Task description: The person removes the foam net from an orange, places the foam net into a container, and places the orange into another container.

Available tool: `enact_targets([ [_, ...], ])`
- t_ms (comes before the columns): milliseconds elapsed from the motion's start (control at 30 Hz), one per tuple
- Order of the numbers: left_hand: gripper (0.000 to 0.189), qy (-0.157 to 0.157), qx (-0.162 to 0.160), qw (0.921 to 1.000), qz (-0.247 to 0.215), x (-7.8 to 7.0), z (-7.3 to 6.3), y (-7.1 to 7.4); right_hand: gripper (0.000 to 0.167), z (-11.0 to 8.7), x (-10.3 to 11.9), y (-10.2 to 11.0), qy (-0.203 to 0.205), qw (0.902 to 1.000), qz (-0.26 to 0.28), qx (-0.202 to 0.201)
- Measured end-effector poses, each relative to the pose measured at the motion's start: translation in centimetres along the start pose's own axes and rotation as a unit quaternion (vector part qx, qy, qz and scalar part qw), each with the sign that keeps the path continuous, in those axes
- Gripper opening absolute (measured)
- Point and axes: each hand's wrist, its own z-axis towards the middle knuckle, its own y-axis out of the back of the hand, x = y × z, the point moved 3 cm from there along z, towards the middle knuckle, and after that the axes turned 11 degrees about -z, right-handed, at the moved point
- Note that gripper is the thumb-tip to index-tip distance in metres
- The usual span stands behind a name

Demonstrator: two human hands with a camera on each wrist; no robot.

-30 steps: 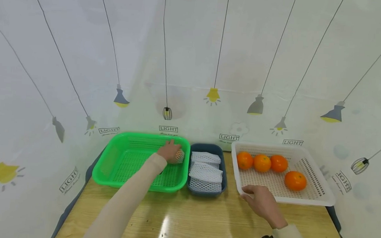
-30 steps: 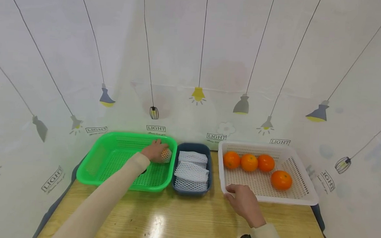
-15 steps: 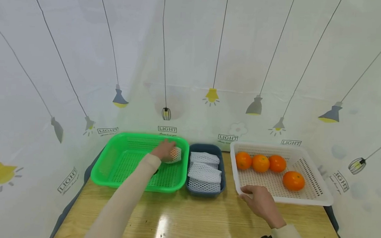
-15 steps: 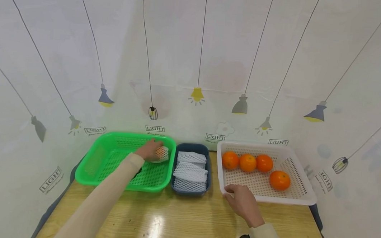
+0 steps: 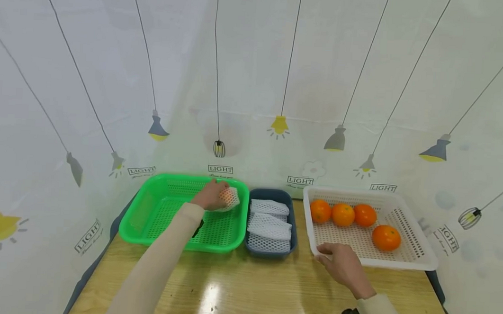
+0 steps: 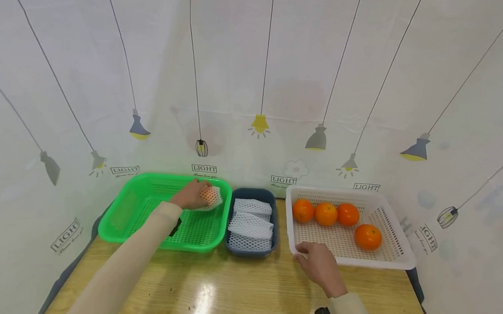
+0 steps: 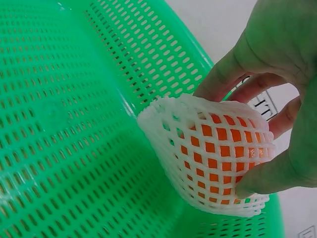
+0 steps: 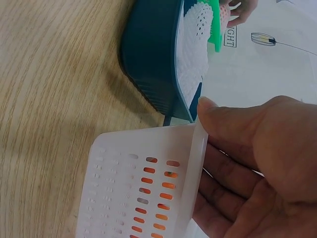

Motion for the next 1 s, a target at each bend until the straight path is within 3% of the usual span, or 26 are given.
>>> enact_targets([
  [367,0.059,-0.049,-0.043,0.9973,-0.035,-2.3,-1.4,1.1,0.025,0.0,0.0,-0.1,-0.006,0.9999,0.004,-0.010],
  [700,0.064,-0.061,-0.078,0.9902,-0.099,-3.6,-2.4,0.8,0.026,0.0,0.1,-0.1,-0.010,0.9999,0.007,-0.006],
  [833,0.062,-0.075,-0.103,0.9823,-0.137,-4.0,-3.0,-0.1,0.026,0.0,0.1,-0.1,-0.011,0.9999,0.003,-0.009],
  [1000,0.060,-0.102,-0.125,0.9654,-0.205,-4.7,-4.1,-1.5,0.027,-0.2,0.2,-0.1,-0.006,0.9999,0.001,-0.014],
])
